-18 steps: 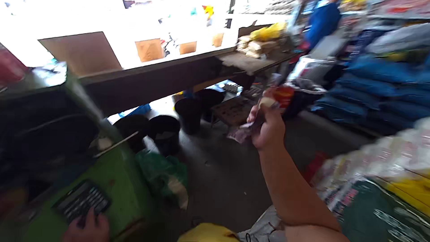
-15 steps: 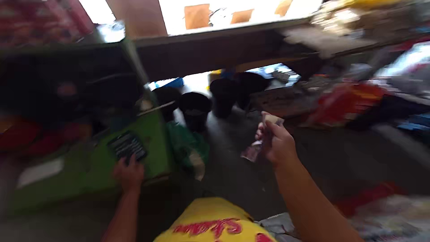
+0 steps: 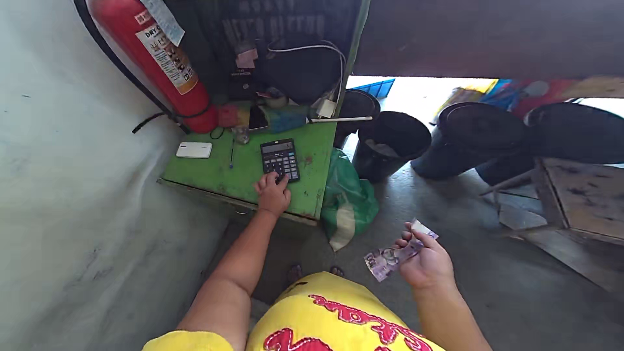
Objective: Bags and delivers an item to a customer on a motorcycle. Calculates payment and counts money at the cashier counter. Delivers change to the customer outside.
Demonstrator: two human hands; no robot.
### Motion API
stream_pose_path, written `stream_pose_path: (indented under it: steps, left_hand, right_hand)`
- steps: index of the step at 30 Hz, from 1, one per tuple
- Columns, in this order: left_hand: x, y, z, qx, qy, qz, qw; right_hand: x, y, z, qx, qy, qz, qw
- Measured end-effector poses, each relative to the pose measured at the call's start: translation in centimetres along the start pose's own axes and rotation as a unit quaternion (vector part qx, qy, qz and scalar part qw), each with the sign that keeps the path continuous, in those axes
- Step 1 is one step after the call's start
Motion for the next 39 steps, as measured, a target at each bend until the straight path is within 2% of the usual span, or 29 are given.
stream_pose_path:
  steps: [4, 7, 10, 13, 22, 27, 30, 34, 39]
  left_hand:
    - [-0.5, -1.1, 0.2, -0.008, 0.035, 0.028, 0.999]
    - [-1.8, -0.5, 2.7, -0.092, 0.128, -0.053, 0.986]
    - [-2.1, 1.6, 5.8, -0.173, 0.216, -0.086, 0.957]
    - [-1.6, 2.4, 6.7, -0.157, 0.262, -0.071, 0.95]
    - [-1.0, 1.9, 5.9, -0.119, 0.215, -0.045, 0.968]
    - [-1.4, 1.5, 5.9, -0.152, 0.227, -0.035, 0.961]
    - [-2.1, -0.6, 5.4, -0.149, 0.204, -0.054, 0.966]
    - [-1.0, -5.2, 2.6, -0.076, 0.117, 0.05, 0.989]
    - [1.5, -8.3, 1.1, -0.056, 0.01, 0.184, 0.981]
  right_hand:
    - [0.0, -0.4, -1.0, 0.029, 0.001, -0.008, 1.0]
    - [0.7, -0.5, -1.8, 0.063, 0.005, 0.013, 0.998]
    - [1.1, -0.6, -2.6, 0.087, 0.005, 0.026, 0.996]
    - [1.2, -1.0, -3.2, 0.105, 0.006, 0.031, 0.994]
    - [2.0, -1.2, -3.5, 0.12, -0.004, 0.037, 0.992]
    - [1.6, -1.5, -3.5, 0.127, -0.01, 0.028, 0.991]
    - [1.5, -1.5, -3.2, 0.124, -0.015, 0.027, 0.992]
    - [1.6, -1.8, -3.3, 0.124, -0.012, 0.015, 0.992]
    - [1.9, -1.6, -3.4, 0.122, -0.009, 0.017, 0.992]
Point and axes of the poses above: each hand's wrist, its own y-axis away from the middle knuckle, its own x-axis out of the palm, z = x × y, the point moved 7 cm from there along -y, towards the middle knuckle, and after that the axes turned 9 degrees about x, right-handed, at the moved point
